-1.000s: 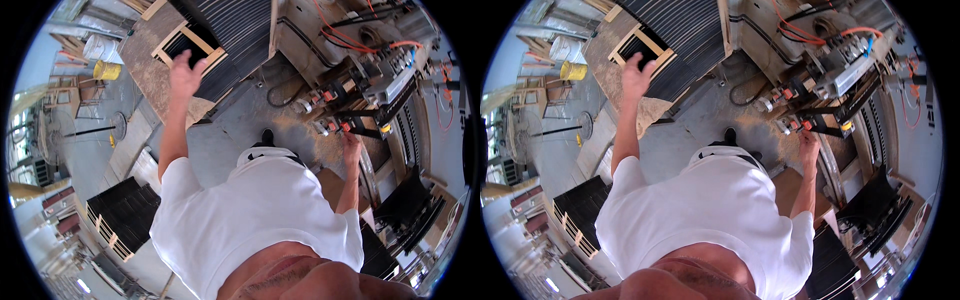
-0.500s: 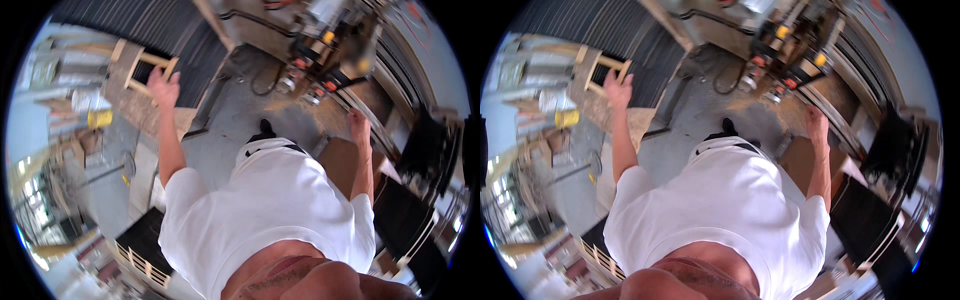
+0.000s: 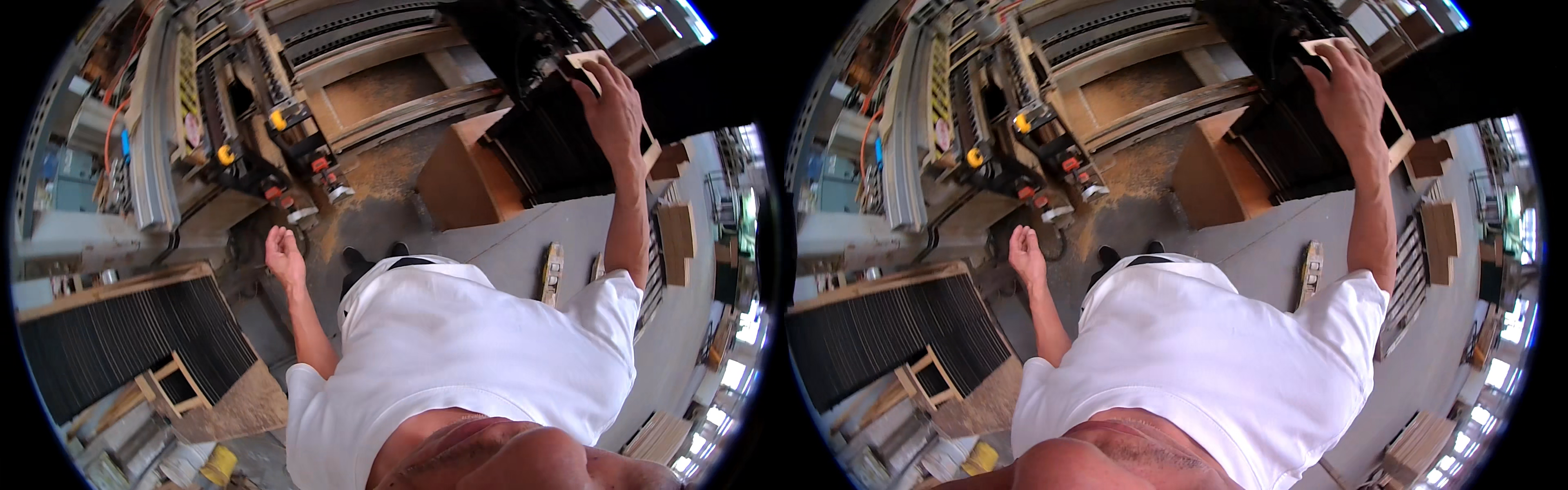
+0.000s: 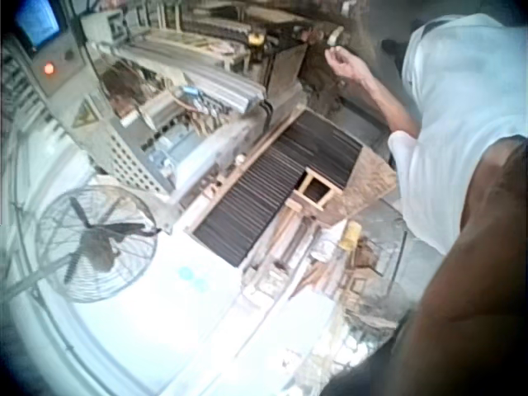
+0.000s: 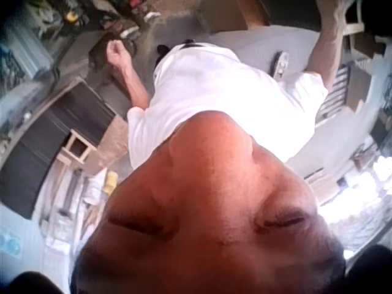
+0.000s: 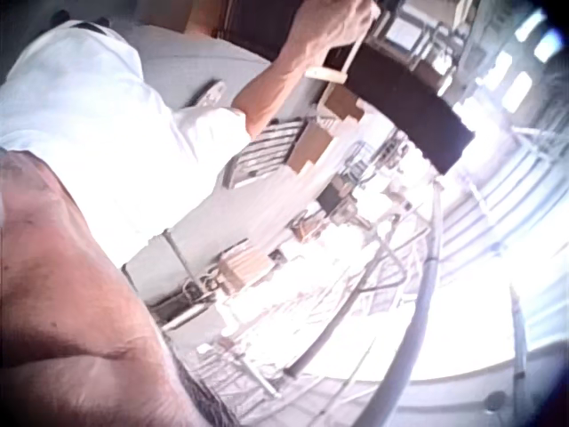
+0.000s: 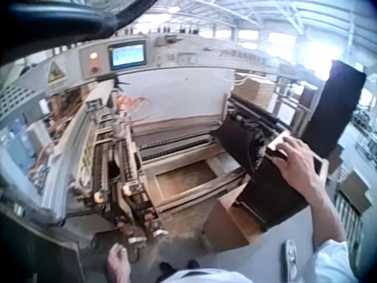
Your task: The person repeatedly picks up small wooden frames from a workbench, places them into a clamping jig, and secures them with a hand clamp. After each clamping, the person removes the frame and sets it aside, then repeats the process with another frame.
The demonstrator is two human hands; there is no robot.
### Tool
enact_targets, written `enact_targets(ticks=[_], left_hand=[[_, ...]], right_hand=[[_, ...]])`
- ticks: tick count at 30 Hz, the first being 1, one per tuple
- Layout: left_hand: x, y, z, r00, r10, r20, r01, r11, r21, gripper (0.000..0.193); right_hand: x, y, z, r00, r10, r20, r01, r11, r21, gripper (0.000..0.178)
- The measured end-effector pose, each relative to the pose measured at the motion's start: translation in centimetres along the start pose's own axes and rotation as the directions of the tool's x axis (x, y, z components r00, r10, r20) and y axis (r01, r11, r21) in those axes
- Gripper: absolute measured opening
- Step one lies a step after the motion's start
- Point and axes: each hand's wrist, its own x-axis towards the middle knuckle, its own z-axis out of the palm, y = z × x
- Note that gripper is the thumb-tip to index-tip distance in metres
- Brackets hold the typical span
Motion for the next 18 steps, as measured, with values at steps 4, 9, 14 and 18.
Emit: enact_targets(ticks=[4,9,14,18], left_hand=[[5.0,2.0,4.3,0.992,0.057,0.115,-0.053,0.998,-0.039,0.035],[16.6,4.0,8.1,0.988,0.127,0.085,-0.121,0.989,-0.080,0.034],[29.1,9.3,13.8,0.982,-0.085,0.171,0.137,0.935,-0.326,0.043],[40.6,10.2,16.5,0.929,-0.186,0.320,0.323,0.831,-0.454,0.068]], right_hand=[[-4.7,5.5,0.2,0.890,0.373,0.262,-0.411,0.905,0.107,0.027],[-6.0,4.6,-0.8,0.851,0.415,0.321,-0.501,0.825,0.262,0.024],[-4.3,2.9,-0.7,0.870,0.437,0.226,-0.471,0.873,0.127,0.024],[-0.7,-0.9,-0.1,0.844,0.498,0.199,-0.535,0.804,0.259,0.025]])
